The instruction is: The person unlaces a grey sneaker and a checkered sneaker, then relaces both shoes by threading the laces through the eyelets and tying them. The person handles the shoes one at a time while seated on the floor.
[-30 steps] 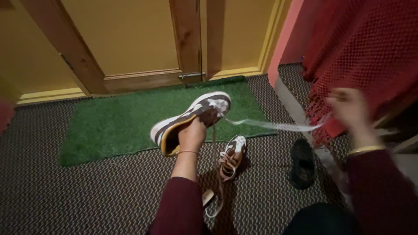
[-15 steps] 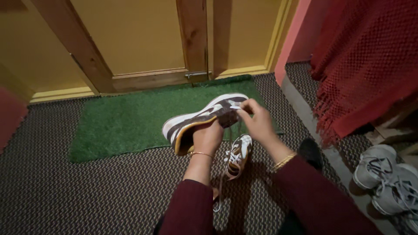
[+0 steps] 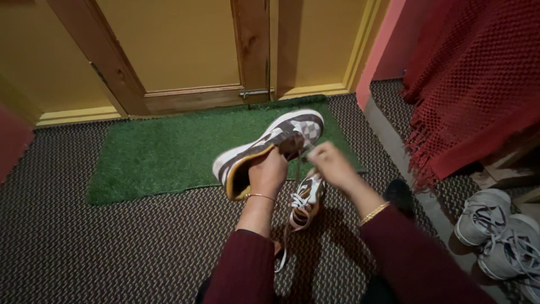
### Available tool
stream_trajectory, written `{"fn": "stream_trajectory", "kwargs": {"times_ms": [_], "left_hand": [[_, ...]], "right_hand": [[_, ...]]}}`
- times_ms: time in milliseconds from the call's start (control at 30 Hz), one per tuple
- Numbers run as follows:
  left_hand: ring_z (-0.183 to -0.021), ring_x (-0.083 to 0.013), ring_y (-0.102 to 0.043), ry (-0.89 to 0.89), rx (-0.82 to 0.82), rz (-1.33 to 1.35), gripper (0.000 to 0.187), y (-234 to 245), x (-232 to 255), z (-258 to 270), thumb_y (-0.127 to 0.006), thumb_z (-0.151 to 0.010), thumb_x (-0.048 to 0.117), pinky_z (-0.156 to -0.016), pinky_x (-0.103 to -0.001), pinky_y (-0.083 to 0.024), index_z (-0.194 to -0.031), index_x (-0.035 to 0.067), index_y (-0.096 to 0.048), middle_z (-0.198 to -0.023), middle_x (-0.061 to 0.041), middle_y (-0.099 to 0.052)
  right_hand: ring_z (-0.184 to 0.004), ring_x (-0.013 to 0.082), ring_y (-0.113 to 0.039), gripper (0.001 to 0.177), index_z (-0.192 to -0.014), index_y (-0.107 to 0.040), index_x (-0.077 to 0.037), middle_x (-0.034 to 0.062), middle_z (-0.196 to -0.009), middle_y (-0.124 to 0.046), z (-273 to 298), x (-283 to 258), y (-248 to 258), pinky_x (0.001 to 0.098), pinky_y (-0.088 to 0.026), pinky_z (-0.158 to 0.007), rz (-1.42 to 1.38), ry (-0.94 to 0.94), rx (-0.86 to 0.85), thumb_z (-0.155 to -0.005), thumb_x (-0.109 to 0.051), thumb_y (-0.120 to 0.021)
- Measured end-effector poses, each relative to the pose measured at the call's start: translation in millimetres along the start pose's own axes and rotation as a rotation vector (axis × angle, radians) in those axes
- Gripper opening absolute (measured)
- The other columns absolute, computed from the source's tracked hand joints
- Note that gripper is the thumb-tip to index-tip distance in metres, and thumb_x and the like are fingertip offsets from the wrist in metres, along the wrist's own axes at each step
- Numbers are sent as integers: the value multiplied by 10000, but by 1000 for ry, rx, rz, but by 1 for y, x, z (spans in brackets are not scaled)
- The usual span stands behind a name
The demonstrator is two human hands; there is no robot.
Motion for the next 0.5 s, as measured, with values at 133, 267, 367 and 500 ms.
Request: {"fn": "stream_trajectory", "kwargs": {"times_ms": [133, 267, 367, 500], "left_hand": [[-974, -444, -670, -37, 0, -25, 268, -7, 2, 2, -519, -895, 188, -867, -535, -529, -1012, 42, -710, -1047, -240, -706], [-976, -430, -680, -125, 112, -82, 263, -10, -17, -9, -506, -915, 175, -892, -529, -527, -983, 42, -722, -1054, -229, -718], [-974, -430, -681, -178, 198, -142, 281, -8, -41, -19, -497, -924, 180, -891, -529, -524, -1003, 31, -721, -1059, -237, -715], [-990, -434, -680, -140, 208, -201, 316, 3, -64, -31, -470, -984, 218, -900, -529, -520, -1027, 25, -716, -1086, -238, -712]], "right_hand": [[-605, 71, -539, 113, -1058, -603, -142, -30, -815, -662, 4, 15, -30, 247, -434, -513, -384, -97, -182, -959, -192, -623], [-531, 97, -447, 249, -898, -579, -86, 2, -712, -567, 2, 3, 12, 235, -356, -468, -249, -39, -200, -1045, -288, -583], [-530, 79, -433, 184, -911, -636, -182, -67, -654, -495, 10, -11, 58, 235, -379, -464, 30, -28, -90, -992, -310, -530], [-539, 68, -362, 329, -830, -533, -131, -74, -678, -446, 31, -22, 125, 235, -305, -482, -272, 52, -119, -1050, -374, -524]]}}
Point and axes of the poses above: each hand's wrist, its own z-axis away from the middle knuckle, its own y-axis out of the back of the hand, x = y × z, the point moved 1 cm from there along -z, towards the middle knuckle
